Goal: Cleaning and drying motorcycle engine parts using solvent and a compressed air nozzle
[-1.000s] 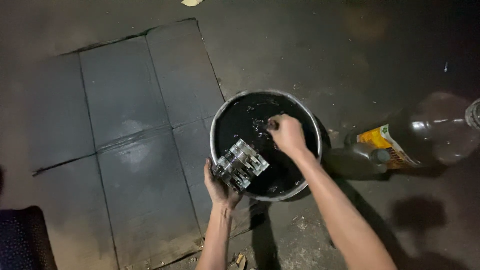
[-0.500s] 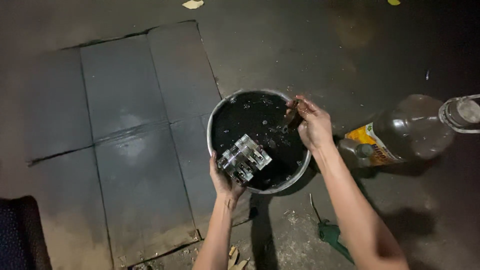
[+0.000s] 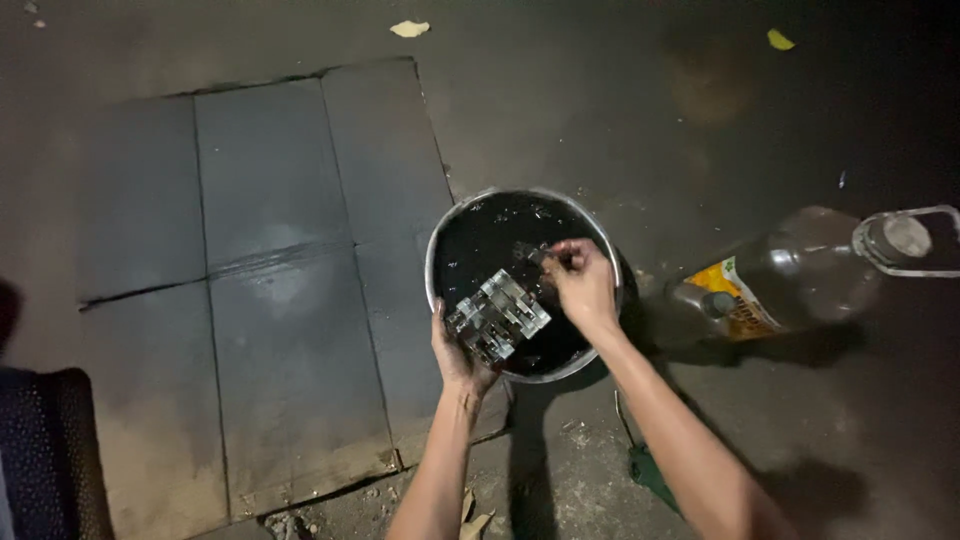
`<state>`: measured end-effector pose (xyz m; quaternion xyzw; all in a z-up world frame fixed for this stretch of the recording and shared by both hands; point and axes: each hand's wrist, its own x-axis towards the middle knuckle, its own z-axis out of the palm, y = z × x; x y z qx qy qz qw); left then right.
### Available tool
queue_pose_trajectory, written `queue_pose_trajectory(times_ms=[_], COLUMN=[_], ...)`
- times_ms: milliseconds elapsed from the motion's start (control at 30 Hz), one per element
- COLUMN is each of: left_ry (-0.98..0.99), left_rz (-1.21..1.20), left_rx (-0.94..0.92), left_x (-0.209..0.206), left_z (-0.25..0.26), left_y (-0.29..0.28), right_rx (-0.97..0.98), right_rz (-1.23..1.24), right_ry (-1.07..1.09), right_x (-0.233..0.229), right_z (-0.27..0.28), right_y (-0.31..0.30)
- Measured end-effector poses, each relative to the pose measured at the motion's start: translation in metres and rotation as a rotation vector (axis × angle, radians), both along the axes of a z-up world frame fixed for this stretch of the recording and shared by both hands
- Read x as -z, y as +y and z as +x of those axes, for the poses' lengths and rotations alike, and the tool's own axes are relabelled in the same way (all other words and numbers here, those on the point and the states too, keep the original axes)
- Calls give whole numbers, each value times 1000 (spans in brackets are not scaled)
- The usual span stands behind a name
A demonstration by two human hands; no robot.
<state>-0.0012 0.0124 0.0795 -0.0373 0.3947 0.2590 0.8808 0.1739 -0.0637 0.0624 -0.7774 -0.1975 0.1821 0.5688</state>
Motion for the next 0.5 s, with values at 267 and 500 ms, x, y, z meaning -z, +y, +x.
queue_pose_trajectory(times_ms=[267, 500], left_ry=[-13, -31], left_rz=[62, 65], left_rx=[-3, -13], left_x=[17, -7], left_z=[-1, -7], left_y=[6, 5], right_rx=[-60, -133], right_rz=[101, 187], right_ry=[96, 167], right_x=[14, 17], right_z=[-22, -23], right_y=[-10, -20])
